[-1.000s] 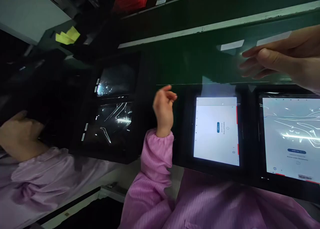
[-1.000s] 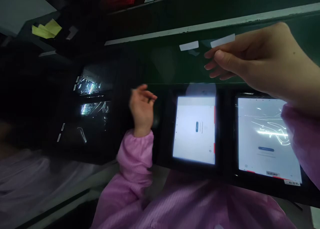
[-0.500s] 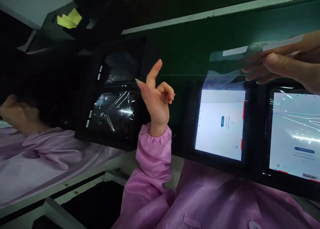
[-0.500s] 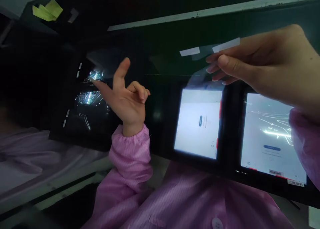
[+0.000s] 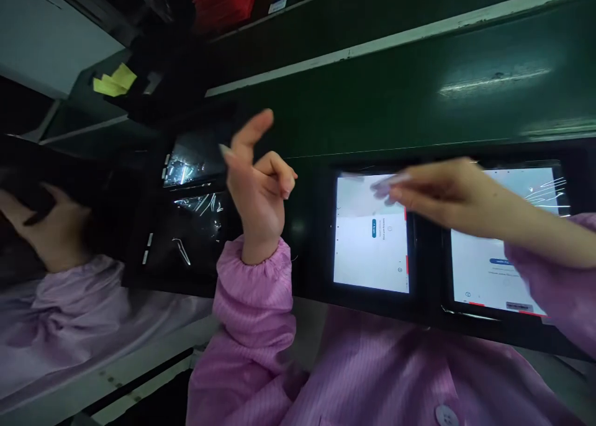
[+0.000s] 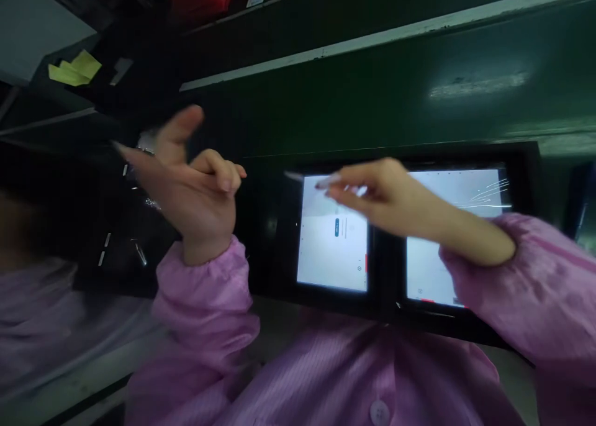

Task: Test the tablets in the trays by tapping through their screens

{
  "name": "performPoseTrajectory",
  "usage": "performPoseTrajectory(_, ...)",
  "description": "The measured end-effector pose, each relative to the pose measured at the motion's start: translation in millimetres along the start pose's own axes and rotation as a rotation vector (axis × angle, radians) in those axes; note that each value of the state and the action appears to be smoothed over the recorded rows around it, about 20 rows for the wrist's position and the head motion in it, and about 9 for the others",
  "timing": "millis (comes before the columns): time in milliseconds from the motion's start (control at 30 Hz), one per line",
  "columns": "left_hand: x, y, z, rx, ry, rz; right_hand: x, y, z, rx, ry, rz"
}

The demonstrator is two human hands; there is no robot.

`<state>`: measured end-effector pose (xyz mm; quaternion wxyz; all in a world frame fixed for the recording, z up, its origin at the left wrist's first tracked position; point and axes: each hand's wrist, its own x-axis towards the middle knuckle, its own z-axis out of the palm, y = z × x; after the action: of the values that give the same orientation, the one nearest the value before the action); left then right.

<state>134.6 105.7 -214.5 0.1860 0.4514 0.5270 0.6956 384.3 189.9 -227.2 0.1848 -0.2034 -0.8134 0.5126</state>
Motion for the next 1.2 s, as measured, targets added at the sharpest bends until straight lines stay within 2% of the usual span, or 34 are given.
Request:
performPoseTrajectory(100, -8.5, -10.7, -0.8, 0.150, -0.242, 0.064, -34.1, 0.5, 1.0, 0.019, -0.279, -0.054)
performPoseTrajectory(133, -11.7, -10.1, -0.6, 0.207, -0.303, 0.098, -48.5, 1.8, -3.6, -0.023, -0.299, -0.065)
performPoseTrajectory(167, -15.5, -8.2, 0.3, 0.261, -0.361, 0.133, -63.9, 4.4, -10.7, -0.086, -0.248, -0.080)
performPoseTrajectory(233, -25.7, -3.4, 5.7, 0.363, -0.509, 0.183, -95.0, 14.1, -29.6, -0.241, -0.004, -0.075)
performPoseTrajectory(300, -39.9, -2.0, 15.3, 0.469, -0.698, 0.222, -123.1, 27.7, -49.1, -0.389, 0.269, 0.009)
performPoseTrajectory(333, -48.2, -3.5, 20.9, 0.540, -0.799, 0.249, -134.9, 34.7, -56.9, -0.450, 0.364, 0.063)
performPoseTrajectory(400, -66.4, -10.5, 31.6, 0.698, -0.952, 0.305, -153.2, 47.0, -65.8, -0.555, 0.458, 0.125)
performPoseTrajectory(467, -83.9, -20.7, 38.5, 0.843, -1.019, 0.364, -165.2, 57.5, -66.0, -0.663, 0.491, 0.086)
performPoseTrajectory(533, -97.4, -31.1, 38.4, 0.943, -1.021, 0.416, -173.1, 67.8, -60.0, -0.781, 0.501, 0.037)
performPoseTrajectory(633, -105.1, -42.2, 23.8, 1.029, -0.961, 0.480, -181.0, 81.4, -46.7, -0.979, 0.503, 0.042)
performPoseTrajectory(700, -102.1, -44.7, 9.0, 1.076, -0.871, 0.507, -182.5, 86.1, -37.8, -1.102, 0.510, 0.069)
performPoseTrajectory(800, -93.3, -42.2, -6.6, 1.085, -0.663, 0.481, -177.8, 85.1, -27.7, -1.214, 0.501, 0.036)
performPoseTrajectory(867, -90.4, -39.7, -7.8, 1.040, -0.546, 0.443, -174.4, 80.5, -24.2, -1.192, 0.452, -0.037)
performPoseTrajectory(933, -91.7, -39.4, -3.3, 0.999, -0.500, 0.421, -176.1, 74.5, -22.3, -1.100, 0.447, -0.058)
performPoseTrajectory(1067, -97.7, -46.0, 7.7, 0.981, -0.522, 0.397, -199.2, 63.1, -14.1, -0.859, 0.514, 0.062)
performPoseTrajectory(1133, -97.4, -49.7, 10.4, 0.979, -0.531, 0.388, -213.7, 59.3, -4.4, -0.814, 0.457, 0.051)
performPoseTrajectory(1200, -94.1, -52.0, 12.4, 0.978, -0.548, 0.389, -223.6, 57.4, 7.2, -0.839, 0.329, -0.034)
